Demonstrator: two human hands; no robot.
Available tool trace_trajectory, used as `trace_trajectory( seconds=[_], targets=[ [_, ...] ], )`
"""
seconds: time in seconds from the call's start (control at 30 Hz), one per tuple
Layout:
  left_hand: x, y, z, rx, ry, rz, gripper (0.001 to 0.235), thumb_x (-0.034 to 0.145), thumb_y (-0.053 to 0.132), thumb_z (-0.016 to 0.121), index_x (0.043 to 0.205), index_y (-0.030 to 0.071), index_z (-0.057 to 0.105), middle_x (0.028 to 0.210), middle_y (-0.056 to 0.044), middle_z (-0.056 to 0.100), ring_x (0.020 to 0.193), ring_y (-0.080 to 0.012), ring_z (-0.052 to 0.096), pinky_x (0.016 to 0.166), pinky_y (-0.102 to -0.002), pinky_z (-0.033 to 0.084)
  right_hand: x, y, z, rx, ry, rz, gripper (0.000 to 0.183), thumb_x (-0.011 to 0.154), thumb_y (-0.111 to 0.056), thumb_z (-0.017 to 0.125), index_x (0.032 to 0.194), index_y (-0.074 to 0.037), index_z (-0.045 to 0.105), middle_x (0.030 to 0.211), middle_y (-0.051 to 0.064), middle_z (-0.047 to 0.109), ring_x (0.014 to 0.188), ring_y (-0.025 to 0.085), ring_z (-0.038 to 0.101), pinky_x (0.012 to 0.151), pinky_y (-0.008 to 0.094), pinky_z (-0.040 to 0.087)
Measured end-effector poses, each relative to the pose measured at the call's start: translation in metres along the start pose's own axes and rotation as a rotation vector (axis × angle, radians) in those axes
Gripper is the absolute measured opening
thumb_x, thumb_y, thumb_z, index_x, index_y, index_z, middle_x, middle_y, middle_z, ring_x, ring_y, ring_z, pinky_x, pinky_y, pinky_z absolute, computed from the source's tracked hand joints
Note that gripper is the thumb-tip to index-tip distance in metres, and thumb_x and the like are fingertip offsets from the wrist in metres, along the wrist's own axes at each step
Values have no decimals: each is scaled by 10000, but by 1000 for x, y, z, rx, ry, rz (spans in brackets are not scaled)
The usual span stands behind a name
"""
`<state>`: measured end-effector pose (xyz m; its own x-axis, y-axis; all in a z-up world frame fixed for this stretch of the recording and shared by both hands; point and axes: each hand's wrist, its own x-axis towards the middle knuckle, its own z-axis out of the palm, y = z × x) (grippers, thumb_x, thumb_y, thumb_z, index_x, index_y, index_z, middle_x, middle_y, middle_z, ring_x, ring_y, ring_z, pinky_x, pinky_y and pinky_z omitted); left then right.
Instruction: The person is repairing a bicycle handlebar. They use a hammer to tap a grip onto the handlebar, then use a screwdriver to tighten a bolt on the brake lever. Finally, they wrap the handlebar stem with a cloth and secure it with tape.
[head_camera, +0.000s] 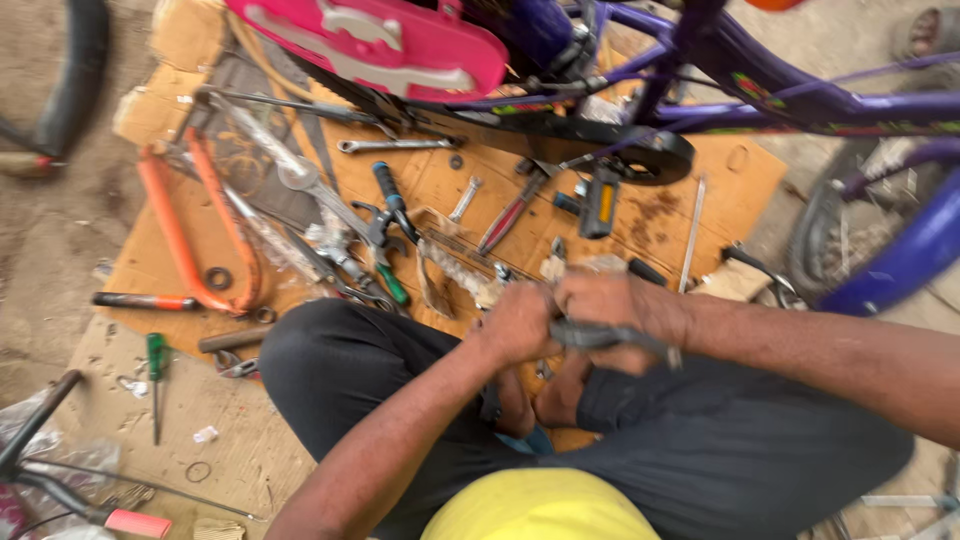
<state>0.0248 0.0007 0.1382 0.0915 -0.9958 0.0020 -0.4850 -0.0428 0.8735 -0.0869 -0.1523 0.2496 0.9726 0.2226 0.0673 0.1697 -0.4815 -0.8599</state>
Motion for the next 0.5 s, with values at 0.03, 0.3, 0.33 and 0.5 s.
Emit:
trace_trajectory(
  seconds=[0.03, 0.3, 0.33, 0.5],
  targets=[
    [1, -4, -2, -74, 89, 47, 302, 663, 216, 827, 918, 103, 711, 810, -136, 712, 721, -365, 695, 670, -465, 567, 5, 5, -3, -43, -43, -93, 178, 679, -72, 662, 815, -43, 551, 946, 114, 565, 734, 217, 574, 604, 338, 503],
    [24, -2, 5, -174, 137, -23, 196, 700, 148, 750, 879, 85, 702, 820, -135, 719, 725, -346, 712, 691, -443, 586, -17, 12, 1, 809, 391, 1101, 356, 866, -297, 751, 1082, -16, 720, 702, 155, 651, 453, 153, 581, 379, 270, 438],
    [28, -2, 5, -161, 145, -43, 177, 710, 147, 757, 862, 77, 699, 822, -143, 715, 731, -349, 711, 698, -444, 585, -21, 19, 4, 865, 443, 999, 428, 885, -329, 767, 1108, 34, 722, 707, 148, 662, 454, 141, 600, 379, 261, 444],
    [35, 1, 3, -142, 155, -69, 192, 713, 127, 767, 891, 65, 731, 848, -144, 731, 802, -353, 717, 737, -449, 559, -38, 24, 0, 609, 887, 748, 413, 943, -339, 686, 1216, -31, 651, 992, 29, 679, 821, 104, 643, 690, 278, 516]
  ],
)
